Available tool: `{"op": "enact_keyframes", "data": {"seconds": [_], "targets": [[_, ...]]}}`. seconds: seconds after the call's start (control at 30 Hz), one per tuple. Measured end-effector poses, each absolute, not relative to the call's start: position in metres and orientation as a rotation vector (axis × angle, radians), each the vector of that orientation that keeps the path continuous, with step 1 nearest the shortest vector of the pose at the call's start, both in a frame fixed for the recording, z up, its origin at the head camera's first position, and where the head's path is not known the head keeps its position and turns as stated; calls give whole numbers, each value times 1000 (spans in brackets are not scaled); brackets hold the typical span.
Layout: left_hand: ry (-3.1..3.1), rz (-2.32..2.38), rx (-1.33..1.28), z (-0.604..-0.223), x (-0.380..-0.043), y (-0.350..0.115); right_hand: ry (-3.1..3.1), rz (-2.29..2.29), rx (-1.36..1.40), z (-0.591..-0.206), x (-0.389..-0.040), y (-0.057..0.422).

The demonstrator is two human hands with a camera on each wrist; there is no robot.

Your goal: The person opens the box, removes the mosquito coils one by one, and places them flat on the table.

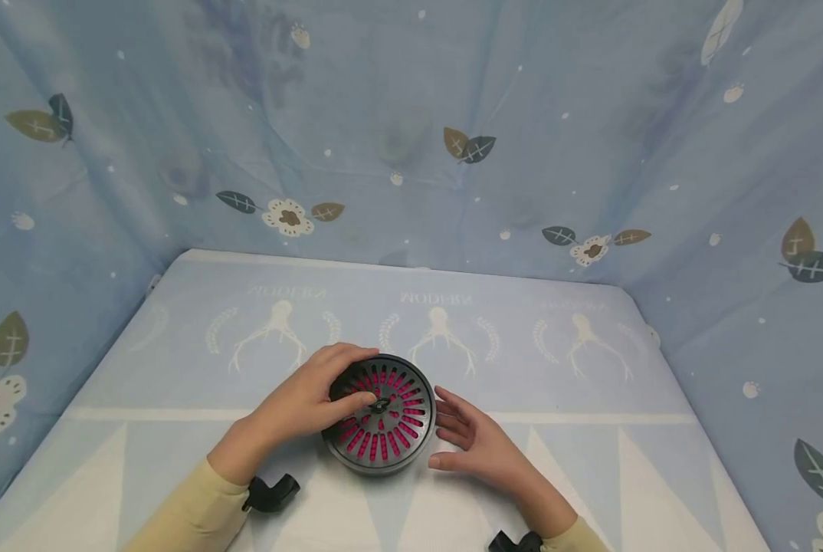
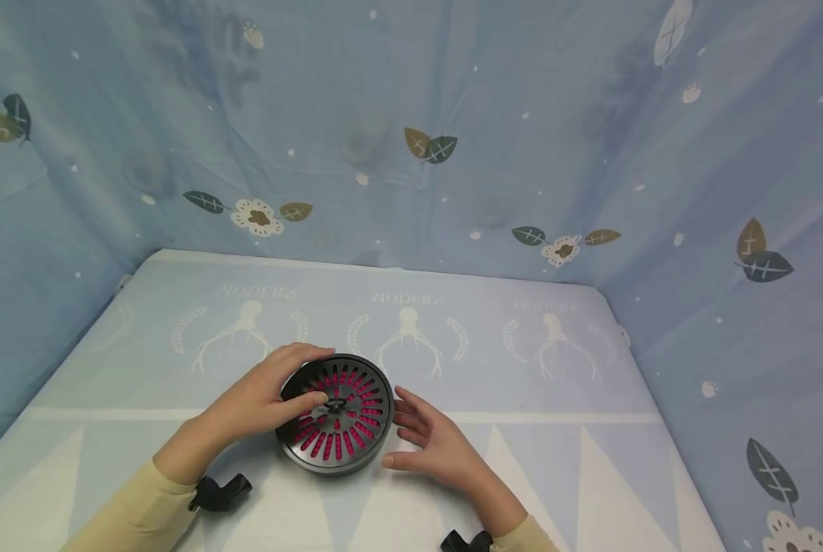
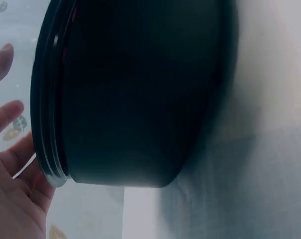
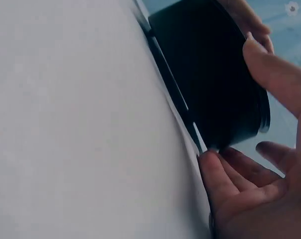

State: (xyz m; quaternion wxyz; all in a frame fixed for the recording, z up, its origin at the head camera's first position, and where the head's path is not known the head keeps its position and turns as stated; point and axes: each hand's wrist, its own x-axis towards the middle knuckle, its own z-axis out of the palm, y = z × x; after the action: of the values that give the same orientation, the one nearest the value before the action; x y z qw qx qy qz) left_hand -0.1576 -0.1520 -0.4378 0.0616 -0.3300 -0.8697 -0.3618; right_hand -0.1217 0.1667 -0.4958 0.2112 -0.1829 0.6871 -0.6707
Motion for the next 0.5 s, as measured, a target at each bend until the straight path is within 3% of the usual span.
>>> {"op": "enact_keyframes", "data": {"seconds": [0.27, 0.5], "targets": [[-2614, -1113, -1112, -439, -159, -144, 2217, -1788, -487, -504, -116, 158], [-2484, -1070, -1231, -443, -158, -140, 2303, -1739, -544, -484, -108, 145]]}}
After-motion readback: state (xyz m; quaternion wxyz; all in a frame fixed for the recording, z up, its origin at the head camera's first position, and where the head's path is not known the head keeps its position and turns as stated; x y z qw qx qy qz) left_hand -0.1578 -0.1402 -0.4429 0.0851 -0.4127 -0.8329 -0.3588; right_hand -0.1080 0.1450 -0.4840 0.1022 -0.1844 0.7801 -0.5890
